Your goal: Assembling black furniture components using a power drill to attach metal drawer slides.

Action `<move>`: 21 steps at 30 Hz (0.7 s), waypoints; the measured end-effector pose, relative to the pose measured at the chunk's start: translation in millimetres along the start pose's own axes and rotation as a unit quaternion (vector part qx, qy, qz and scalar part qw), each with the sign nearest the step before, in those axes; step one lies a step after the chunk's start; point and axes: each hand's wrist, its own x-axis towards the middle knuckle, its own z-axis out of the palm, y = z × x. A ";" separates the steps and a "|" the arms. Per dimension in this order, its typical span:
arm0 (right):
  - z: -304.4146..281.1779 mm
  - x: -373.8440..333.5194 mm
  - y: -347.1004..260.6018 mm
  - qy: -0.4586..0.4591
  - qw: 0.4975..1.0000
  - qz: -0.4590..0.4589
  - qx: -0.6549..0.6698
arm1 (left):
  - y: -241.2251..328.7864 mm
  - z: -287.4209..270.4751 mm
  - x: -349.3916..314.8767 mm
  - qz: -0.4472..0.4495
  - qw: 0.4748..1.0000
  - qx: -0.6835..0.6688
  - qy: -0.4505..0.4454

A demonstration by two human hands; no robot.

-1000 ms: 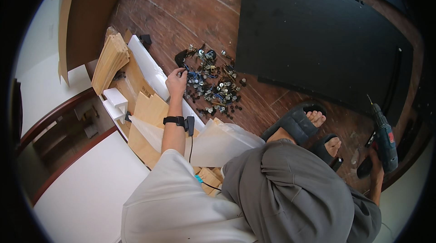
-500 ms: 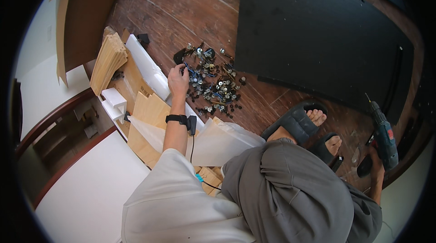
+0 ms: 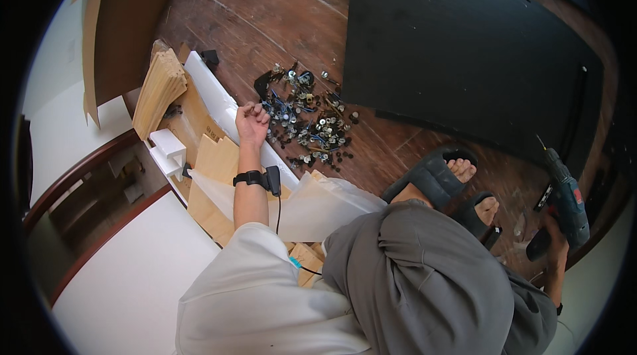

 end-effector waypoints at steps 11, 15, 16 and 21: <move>-79.6 17.8 29.3 0.031 0.992 -0.114 -0.046 | -19.5 28.0 -5.6 0.250 0.586 0.754 0.161; -92.9 19.5 31.8 0.050 0.990 -0.116 -0.063 | -17.7 34.1 -0.7 0.278 0.530 0.784 0.167; -95.5 21.2 34.8 0.050 0.990 -0.115 -0.064 | -18.8 35.2 1.4 0.240 0.527 0.795 0.181; -88.0 19.9 27.9 0.023 0.991 -0.118 -0.065 | -20.2 16.5 12.0 0.220 0.509 0.814 0.171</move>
